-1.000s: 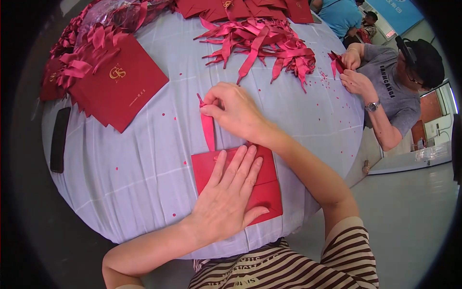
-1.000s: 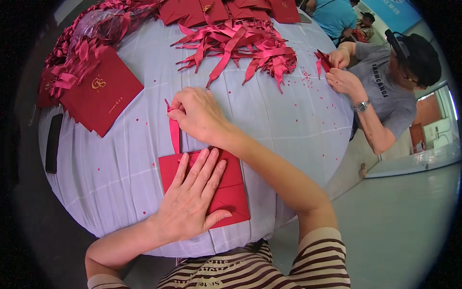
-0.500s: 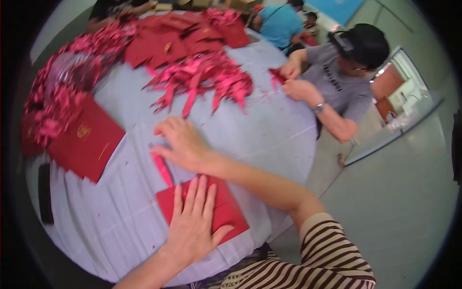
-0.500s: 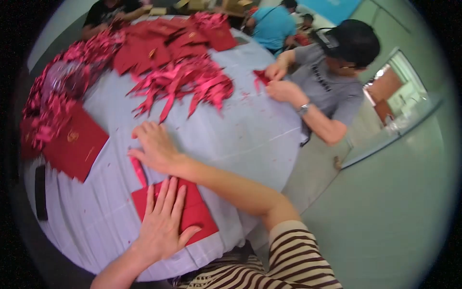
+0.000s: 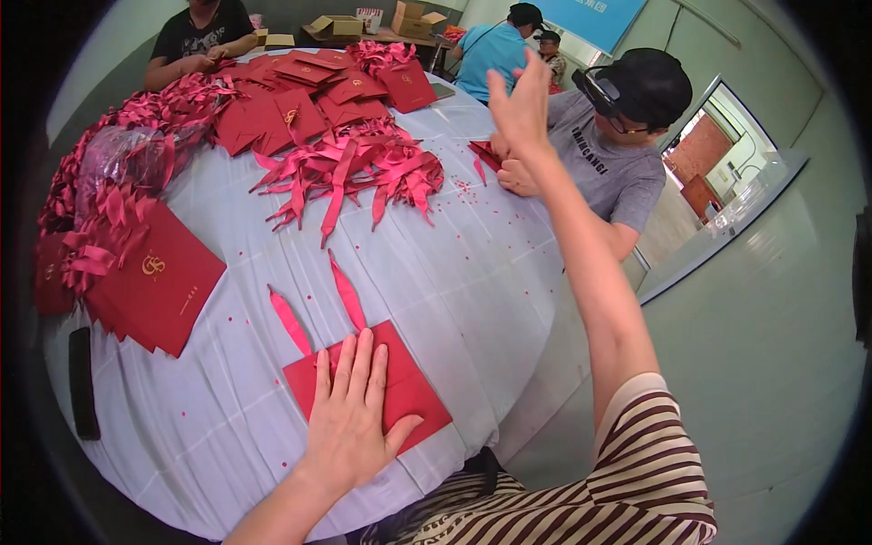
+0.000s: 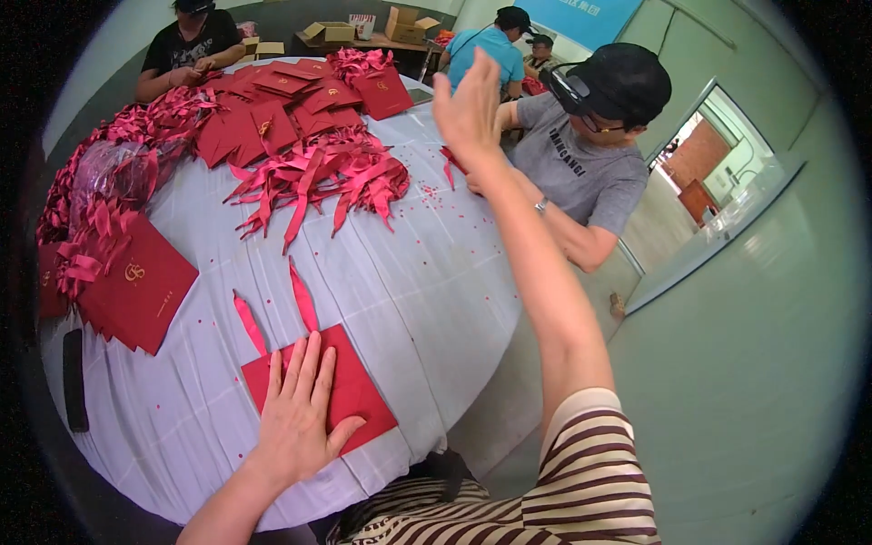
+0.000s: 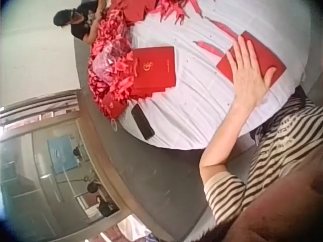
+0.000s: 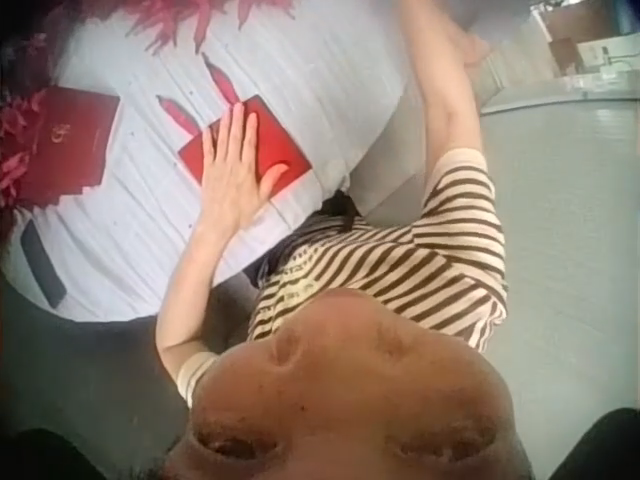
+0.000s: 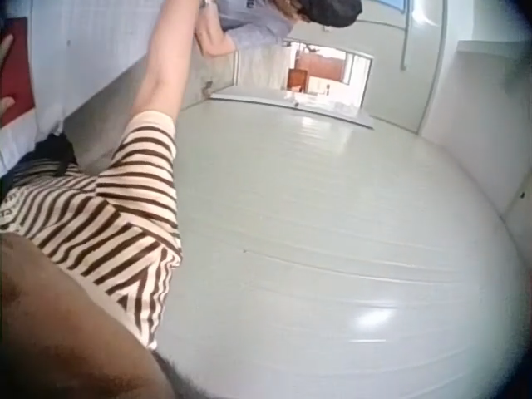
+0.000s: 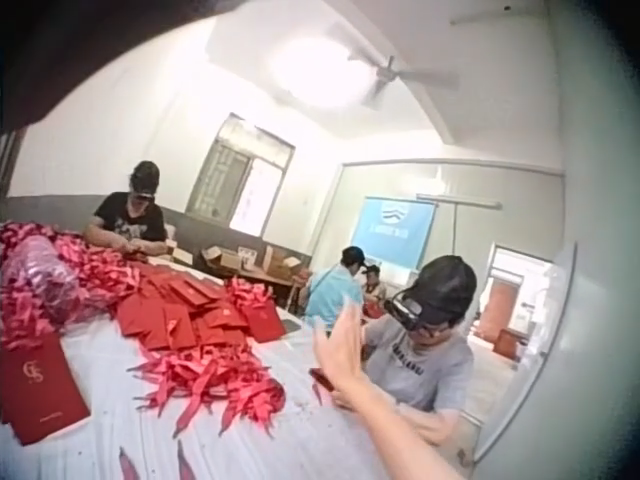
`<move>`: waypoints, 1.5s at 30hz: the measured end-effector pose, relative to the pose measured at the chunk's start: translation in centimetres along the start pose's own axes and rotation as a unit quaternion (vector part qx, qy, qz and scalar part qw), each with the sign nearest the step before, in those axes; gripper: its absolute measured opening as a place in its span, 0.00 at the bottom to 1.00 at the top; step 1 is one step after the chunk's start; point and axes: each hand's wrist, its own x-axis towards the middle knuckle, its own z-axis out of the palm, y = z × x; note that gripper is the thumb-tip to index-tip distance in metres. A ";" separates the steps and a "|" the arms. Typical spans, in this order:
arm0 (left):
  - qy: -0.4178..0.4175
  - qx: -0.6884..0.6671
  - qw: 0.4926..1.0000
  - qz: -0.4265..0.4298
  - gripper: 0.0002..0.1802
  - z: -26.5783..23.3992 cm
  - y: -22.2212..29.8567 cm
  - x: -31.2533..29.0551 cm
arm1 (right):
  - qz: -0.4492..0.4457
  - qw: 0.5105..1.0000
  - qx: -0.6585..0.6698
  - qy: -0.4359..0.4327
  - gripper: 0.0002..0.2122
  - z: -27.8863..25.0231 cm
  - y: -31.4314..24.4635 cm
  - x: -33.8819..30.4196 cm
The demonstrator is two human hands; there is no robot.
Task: The person attaches pink ribbons to red gift bags by hand at a table.
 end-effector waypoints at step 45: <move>0.106 0.154 0.972 -0.145 0.38 1.1 -0.8 -4.1 | -0.156 0.831 0.227 -0.483 0.25 -10.4 -14.7 -22.3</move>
